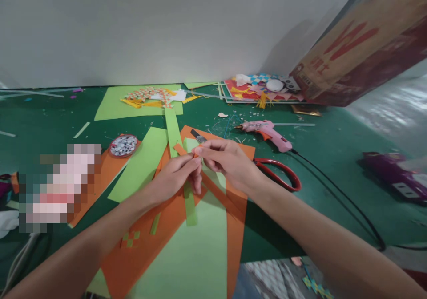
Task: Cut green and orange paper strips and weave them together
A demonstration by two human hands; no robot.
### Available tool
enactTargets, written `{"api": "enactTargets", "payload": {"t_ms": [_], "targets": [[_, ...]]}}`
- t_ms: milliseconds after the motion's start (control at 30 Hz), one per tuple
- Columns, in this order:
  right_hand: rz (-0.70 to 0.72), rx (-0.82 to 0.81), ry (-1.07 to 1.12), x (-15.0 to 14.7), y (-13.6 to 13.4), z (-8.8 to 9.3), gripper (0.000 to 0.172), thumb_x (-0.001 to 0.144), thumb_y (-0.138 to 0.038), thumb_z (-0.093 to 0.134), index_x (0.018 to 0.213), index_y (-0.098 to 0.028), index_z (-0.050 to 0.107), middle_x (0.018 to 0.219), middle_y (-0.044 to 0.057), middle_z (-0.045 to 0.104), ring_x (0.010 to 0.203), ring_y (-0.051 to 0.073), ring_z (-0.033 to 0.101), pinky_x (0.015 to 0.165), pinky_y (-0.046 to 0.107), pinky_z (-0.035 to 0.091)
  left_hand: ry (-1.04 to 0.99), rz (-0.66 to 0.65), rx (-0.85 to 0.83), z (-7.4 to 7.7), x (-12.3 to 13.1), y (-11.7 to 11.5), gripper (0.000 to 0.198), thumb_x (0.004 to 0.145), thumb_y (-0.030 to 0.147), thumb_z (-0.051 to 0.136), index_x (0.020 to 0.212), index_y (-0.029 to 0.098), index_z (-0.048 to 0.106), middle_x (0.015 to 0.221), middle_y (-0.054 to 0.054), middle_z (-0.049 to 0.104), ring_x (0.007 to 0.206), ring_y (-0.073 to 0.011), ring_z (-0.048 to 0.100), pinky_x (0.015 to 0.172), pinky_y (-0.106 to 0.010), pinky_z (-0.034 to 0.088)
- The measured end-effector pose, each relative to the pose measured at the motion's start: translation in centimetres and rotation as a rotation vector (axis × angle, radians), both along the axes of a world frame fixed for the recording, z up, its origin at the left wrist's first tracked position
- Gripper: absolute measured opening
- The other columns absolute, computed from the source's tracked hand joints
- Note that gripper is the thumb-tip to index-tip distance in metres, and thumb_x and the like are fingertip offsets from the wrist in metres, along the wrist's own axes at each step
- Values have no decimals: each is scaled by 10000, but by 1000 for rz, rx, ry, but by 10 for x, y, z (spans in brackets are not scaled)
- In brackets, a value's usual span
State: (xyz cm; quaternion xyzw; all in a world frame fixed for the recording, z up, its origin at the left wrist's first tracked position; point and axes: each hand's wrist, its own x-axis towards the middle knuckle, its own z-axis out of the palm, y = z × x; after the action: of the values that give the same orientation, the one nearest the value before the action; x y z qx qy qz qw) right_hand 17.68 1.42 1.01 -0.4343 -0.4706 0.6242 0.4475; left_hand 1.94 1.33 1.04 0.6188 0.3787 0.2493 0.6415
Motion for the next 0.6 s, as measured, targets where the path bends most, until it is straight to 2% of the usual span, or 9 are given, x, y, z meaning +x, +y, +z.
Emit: {"api": "enactTargets", "payload": {"t_ms": [367, 600], "targets": [[-44, -9, 6, -3, 0, -1, 284, 672, -381, 747, 547, -178, 594, 415, -80, 406, 409, 43, 285, 444, 256, 201, -2, -3, 9, -1, 2, -1, 304, 937, 268, 343, 653, 194, 422, 502, 27, 570, 522, -115, 585, 609, -233, 460], [-52, -11, 9, -4, -2, -2, 270, 673, -383, 745, 564, -178, 608, 407, -84, 399, 403, 41, 274, 445, 257, 197, -5, -5, 15, -2, 1, -2, 303, 933, 278, 355, 647, 197, 414, 483, 25, 568, 507, -119, 582, 594, -237, 464]]}}
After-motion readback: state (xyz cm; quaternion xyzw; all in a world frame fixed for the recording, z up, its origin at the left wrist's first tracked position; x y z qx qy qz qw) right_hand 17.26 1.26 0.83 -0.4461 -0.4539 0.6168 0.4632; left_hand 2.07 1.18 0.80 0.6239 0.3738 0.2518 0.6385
